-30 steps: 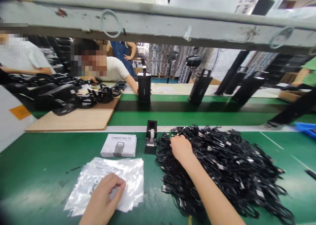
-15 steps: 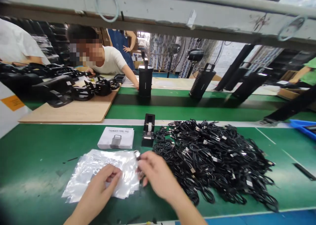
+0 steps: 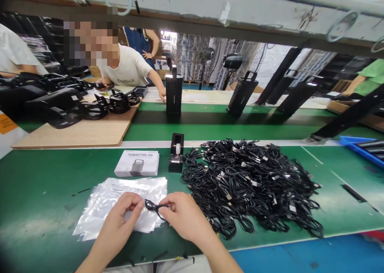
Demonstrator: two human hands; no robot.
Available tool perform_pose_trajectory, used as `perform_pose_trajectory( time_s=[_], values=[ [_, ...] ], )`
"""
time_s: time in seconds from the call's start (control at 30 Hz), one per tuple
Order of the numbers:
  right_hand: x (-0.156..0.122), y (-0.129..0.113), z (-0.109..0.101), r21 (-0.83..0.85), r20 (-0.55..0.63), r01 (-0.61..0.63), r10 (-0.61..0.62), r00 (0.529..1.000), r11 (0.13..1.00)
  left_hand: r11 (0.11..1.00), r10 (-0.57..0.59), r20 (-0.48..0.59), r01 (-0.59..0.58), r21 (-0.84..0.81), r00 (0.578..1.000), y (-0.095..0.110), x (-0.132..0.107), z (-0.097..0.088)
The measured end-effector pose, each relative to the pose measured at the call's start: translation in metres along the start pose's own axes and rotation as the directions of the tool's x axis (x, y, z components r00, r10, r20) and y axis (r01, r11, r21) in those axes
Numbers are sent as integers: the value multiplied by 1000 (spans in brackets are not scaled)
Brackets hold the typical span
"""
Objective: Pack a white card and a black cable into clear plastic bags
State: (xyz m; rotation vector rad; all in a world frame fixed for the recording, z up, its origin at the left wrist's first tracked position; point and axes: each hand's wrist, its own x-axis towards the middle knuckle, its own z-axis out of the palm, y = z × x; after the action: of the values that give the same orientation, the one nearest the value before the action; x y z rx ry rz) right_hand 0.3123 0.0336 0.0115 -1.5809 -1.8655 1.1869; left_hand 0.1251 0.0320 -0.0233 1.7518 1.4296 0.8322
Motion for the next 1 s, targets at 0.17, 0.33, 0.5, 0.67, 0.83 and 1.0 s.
perform_pose_trajectory(
  time_s=[0.17, 0.33, 0.5, 0.67, 0.83, 1.0],
  values=[
    [12, 1, 17, 131, -93, -1, 14, 996, 991, 999, 34, -58, -35, -23, 998, 5, -2, 2],
    [27, -10, 34, 279, -244, -4, 75, 967, 960, 996, 64, -123, -70, -50, 990, 14, -1, 0],
    [28, -20, 36, 125, -242, 118, -85, 967, 985, 990, 54, -231, -83, -117, 971, 24, 4, -1],
    [26, -46, 15, -29, -51, 345, -346, 937, 938, 971, 7, -348, -89, -220, 938, 33, 16, -20],
    [46, -102, -23, -288, 138, 604, -592, 794, 743, 929, -38, -365, -102, -355, 930, 36, 26, -57],
    [62, -147, -52, -207, 231, 731, -693, 682, 650, 858, -61, -327, -118, -501, 943, 30, 31, -80]
  ],
)
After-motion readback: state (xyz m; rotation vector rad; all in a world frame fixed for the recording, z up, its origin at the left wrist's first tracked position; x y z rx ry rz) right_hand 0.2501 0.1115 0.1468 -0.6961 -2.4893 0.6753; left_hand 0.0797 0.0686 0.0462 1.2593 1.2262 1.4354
